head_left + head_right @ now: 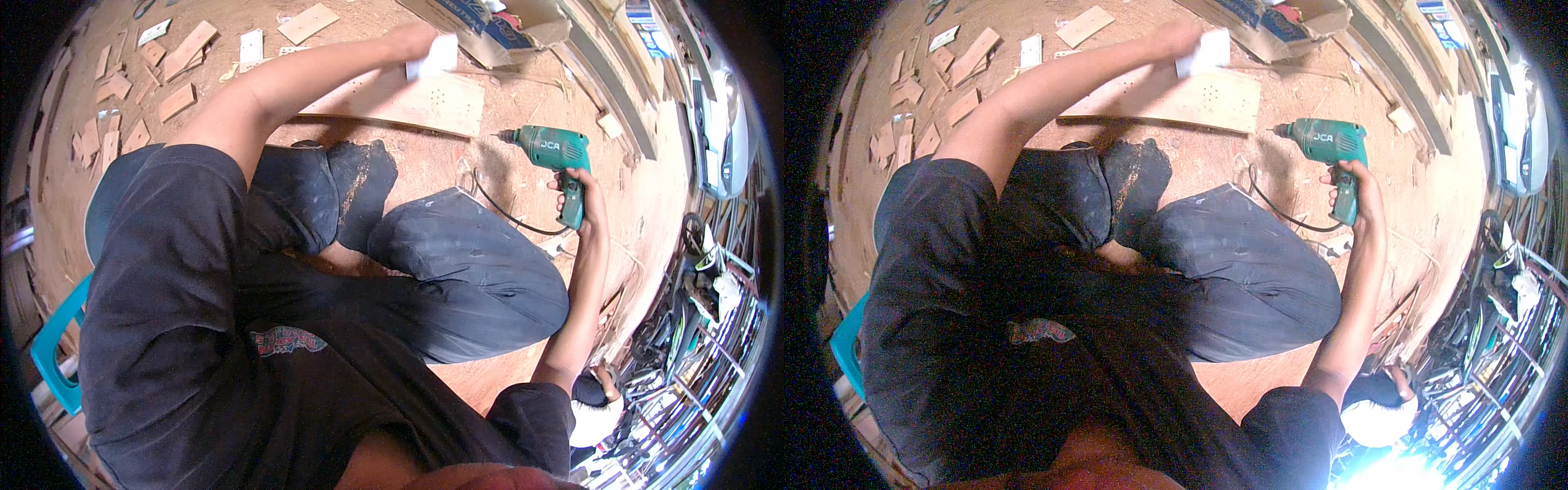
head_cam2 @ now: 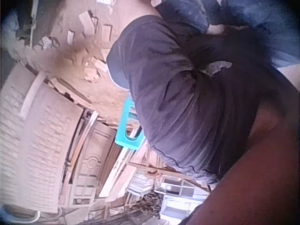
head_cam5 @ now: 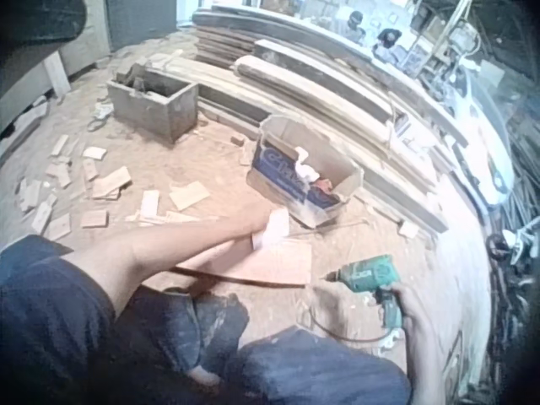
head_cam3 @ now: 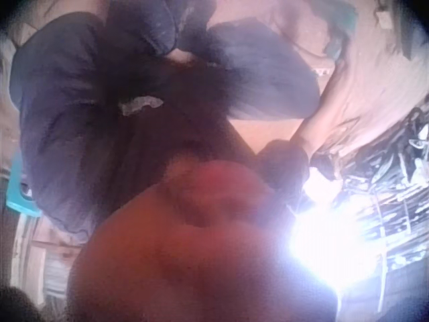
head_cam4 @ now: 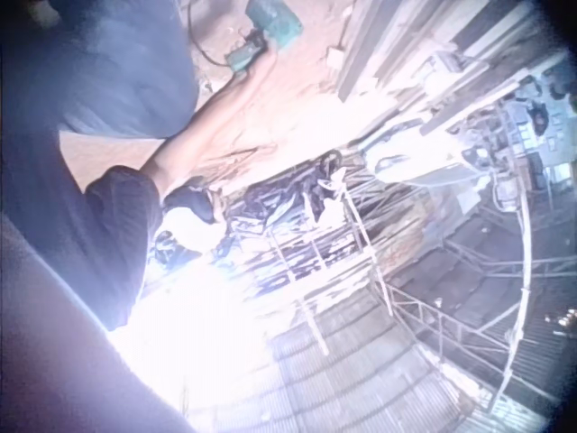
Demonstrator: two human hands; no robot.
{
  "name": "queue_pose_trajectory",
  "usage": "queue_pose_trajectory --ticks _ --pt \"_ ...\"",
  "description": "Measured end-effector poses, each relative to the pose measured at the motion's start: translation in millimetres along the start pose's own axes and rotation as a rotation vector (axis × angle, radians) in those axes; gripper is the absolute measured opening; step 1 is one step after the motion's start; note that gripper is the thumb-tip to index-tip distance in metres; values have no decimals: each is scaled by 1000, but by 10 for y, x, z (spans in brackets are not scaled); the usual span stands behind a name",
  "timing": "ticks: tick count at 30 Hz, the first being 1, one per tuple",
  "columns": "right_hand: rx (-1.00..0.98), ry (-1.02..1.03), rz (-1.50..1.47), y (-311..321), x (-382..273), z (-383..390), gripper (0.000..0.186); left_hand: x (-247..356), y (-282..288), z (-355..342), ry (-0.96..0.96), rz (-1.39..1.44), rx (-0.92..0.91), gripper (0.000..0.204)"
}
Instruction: The person drills holes into a piece of wood using a handheld power drill and wipes the surface with a small cloth.
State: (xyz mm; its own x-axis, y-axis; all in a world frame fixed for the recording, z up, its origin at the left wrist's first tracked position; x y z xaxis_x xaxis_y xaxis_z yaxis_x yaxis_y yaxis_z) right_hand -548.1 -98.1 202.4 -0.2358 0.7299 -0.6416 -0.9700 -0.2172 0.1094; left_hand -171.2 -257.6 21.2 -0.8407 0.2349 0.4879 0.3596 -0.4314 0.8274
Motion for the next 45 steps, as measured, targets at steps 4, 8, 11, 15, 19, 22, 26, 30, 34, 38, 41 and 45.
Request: queue_pose_trajectory --ticks 4,8,11,15,19,22,26,30,34,38,41,45 --pt "-19 4 5 -30 -17 -40 33 -168 412 52 -141 -96 258 28" --pt "3 15 10 -11 -7 -23 33 111 340 -13 -15 434 -285 19" --pt "-28 33 30 -116 -86 -32 33 -72 -258 30 -121 500 -597 27" --pt "-40 14 31 -174 -121 -1 33 -333 -338 -103 -323 -72 -351 19" --pt "-9 -1 16 -57 -18 48 33 -807 322 -219 5 362 44 24" --pt "-38 26 48 -116 -104 -51 34 -1428 716 -122 84 229 232 24" --pt "6 3 10 -24 7 12 37 -490 501 -230 73 517 -212 25" --pt "-38 8 -15 -9 1 36 34 309 2 42 -188 566 -537 25" --pt "-75 -27 51 -176 -134 -20 33 155 -619 21 -266 232 -338 27" --pt "-84 -18 63 -65 -59 -67 33 -360 -336 15 -113 -34 -342 18" --pt "-35 -22 28 38 52 -6 32 -352 259 40 21 -11 -65 13" --pt "-69 8 2 -183 -137 77 31 -416 684 167 162 645 388 21"
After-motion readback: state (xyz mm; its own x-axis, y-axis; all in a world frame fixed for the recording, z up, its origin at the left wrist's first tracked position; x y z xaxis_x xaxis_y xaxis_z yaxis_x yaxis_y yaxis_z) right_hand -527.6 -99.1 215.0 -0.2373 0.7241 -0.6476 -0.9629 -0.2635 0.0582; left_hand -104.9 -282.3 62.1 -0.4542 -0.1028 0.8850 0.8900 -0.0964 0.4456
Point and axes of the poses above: each hand's wrist, its own z-axis away from the middle knuckle, its own y-axis out of the back of the hand, x = y × z, the point moved 1 cm from there along -z, towards the middle knuckle, and after that the axes turned 12 degrees about -x, right-handed, at the moved point
